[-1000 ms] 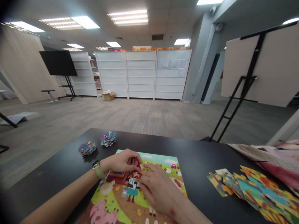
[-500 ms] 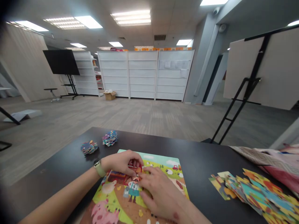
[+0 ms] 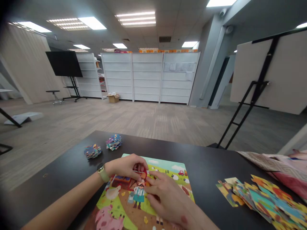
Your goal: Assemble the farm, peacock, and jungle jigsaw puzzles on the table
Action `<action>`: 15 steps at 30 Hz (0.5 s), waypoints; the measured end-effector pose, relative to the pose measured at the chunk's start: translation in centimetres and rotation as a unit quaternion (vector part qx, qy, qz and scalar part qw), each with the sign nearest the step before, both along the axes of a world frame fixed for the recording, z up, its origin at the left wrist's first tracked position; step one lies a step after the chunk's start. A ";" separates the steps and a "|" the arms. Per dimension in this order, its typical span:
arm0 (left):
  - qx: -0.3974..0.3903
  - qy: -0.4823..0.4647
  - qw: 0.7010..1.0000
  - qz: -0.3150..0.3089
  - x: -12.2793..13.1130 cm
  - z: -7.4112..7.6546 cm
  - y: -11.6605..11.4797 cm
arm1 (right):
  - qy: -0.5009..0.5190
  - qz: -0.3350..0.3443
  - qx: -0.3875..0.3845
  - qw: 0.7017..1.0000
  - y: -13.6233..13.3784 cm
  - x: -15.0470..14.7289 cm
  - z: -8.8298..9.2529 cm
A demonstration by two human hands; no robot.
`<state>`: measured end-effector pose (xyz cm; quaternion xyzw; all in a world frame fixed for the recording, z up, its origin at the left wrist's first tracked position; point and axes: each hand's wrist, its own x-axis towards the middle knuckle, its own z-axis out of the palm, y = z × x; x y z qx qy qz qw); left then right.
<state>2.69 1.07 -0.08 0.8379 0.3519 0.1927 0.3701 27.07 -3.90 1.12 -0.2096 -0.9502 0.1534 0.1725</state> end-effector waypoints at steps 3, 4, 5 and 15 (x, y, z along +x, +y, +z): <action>0.003 0.003 1.000 0.003 -0.1 -0.1 0.0 | -0.001 0.014 -0.003 1.000 0.1 0.2 0.2; 0.005 0.003 1.000 0.002 -0.1 -0.1 0.1 | 0.000 0.014 -0.002 1.000 0.2 0.2 0.3; 0.006 0.004 1.000 0.002 -0.2 -0.1 0.1 | 0.001 0.011 0.000 1.000 0.2 0.3 0.3; 0.008 -0.005 1.000 -0.002 -0.3 0.4 -0.3 | -0.012 -0.026 0.005 1.000 0.5 1.1 0.0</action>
